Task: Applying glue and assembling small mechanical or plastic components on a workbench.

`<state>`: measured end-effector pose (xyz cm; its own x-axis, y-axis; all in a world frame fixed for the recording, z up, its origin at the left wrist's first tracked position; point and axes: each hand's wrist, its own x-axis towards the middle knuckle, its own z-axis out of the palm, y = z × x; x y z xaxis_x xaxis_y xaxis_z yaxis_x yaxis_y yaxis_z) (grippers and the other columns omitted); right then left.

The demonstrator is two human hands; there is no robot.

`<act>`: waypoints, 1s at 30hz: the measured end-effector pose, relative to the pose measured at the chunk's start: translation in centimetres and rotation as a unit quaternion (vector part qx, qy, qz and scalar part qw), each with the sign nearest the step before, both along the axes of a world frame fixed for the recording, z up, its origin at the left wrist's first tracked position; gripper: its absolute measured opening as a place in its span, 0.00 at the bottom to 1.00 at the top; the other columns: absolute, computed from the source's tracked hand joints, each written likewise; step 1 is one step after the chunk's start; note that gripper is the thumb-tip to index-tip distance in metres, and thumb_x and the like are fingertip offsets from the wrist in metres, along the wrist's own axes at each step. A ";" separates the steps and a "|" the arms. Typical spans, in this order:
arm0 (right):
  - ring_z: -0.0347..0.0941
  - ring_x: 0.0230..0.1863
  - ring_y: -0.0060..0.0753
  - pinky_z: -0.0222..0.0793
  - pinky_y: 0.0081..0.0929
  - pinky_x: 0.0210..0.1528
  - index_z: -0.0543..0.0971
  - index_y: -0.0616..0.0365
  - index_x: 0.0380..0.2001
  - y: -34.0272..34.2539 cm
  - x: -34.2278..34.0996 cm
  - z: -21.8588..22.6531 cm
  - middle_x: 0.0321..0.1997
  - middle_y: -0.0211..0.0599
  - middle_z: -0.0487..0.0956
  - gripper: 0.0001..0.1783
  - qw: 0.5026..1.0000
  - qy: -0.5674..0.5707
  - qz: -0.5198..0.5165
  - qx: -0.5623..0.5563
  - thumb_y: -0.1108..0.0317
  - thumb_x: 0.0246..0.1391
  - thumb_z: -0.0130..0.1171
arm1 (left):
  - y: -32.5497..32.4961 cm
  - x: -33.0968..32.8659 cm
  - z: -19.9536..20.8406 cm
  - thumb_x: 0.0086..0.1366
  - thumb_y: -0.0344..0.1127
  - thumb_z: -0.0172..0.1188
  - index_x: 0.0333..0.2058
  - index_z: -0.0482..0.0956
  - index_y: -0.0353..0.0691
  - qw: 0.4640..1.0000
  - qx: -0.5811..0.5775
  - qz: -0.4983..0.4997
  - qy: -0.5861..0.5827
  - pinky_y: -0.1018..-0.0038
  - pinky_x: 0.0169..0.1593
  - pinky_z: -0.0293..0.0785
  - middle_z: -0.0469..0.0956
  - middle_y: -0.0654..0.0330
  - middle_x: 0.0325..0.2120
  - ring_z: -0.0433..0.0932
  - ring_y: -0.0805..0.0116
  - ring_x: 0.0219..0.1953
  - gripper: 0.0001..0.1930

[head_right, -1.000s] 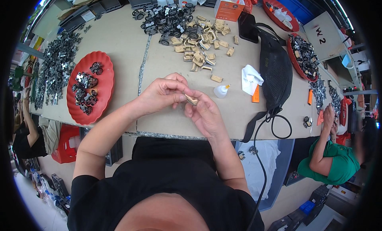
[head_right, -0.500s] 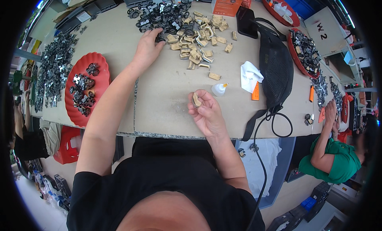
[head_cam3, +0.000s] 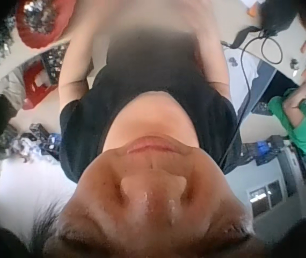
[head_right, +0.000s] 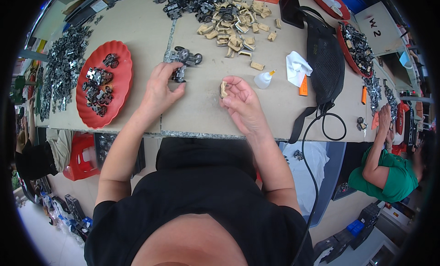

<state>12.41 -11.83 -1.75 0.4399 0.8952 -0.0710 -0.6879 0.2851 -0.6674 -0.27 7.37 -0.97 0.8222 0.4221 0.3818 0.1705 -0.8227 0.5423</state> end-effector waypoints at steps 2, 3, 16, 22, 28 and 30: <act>0.70 0.37 0.20 0.68 0.17 0.41 0.67 0.62 0.44 0.1 -0.1 -0.3 0.39 0.31 0.72 0.21 1.000 0.005 -0.003 -0.019 0.80 0.44 0.57 | 0.2 -0.4 -0.1 0.46 0.29 0.63 0.42 0.72 0.36 1.000 -0.004 -0.017 0.004 0.73 0.39 0.71 0.71 0.56 0.33 0.72 0.65 0.34 0.21; 0.70 0.37 0.20 0.68 0.18 0.41 0.67 0.63 0.44 0.2 0.0 -0.4 0.39 0.32 0.72 0.20 1.000 0.005 -0.006 -0.029 0.79 0.45 0.57 | 0.5 -0.2 0.0 0.46 0.29 0.63 0.42 0.72 0.37 0.998 -0.051 -0.027 0.009 0.73 0.39 0.71 0.71 0.56 0.34 0.72 0.64 0.34 0.21; 0.71 0.43 0.30 0.67 0.27 0.48 0.68 0.64 0.44 1.7 -1.0 -0.6 0.41 0.37 0.73 0.18 0.998 0.015 0.026 -0.055 0.73 0.49 0.56 | -1.8 -1.9 0.3 0.47 0.29 0.63 0.45 0.71 0.41 0.994 0.003 -0.109 0.015 0.67 0.43 0.70 0.72 0.56 0.38 0.71 0.57 0.41 0.23; 0.70 0.47 0.37 0.64 0.34 0.54 0.68 0.64 0.44 2.7 -1.9 0.3 0.43 0.42 0.73 0.18 0.997 0.032 0.056 -0.047 0.72 0.49 0.55 | -2.3 -2.8 -0.1 0.46 0.25 0.63 0.44 0.71 0.38 0.990 -0.077 -0.118 0.000 0.69 0.45 0.69 0.71 0.56 0.41 0.71 0.59 0.43 0.23; 0.70 0.47 0.36 0.64 0.36 0.55 0.68 0.64 0.44 2.9 -1.8 0.3 0.43 0.42 0.72 0.17 0.995 0.044 0.085 -0.028 0.72 0.49 0.55 | -2.7 -3.5 0.1 0.49 0.24 0.63 0.46 0.71 0.38 0.963 -0.246 -0.110 -0.003 0.76 0.43 0.69 0.71 0.58 0.38 0.71 0.69 0.41 0.23; 0.70 0.47 0.35 0.64 0.36 0.54 0.68 0.64 0.44 2.7 -1.8 0.0 0.43 0.41 0.72 0.17 0.996 0.034 0.075 -0.036 0.72 0.50 0.54 | -2.9 -3.5 -0.1 0.50 0.24 0.62 0.47 0.71 0.38 0.966 -0.231 -0.112 -0.025 0.76 0.42 0.69 0.72 0.59 0.37 0.71 0.71 0.39 0.22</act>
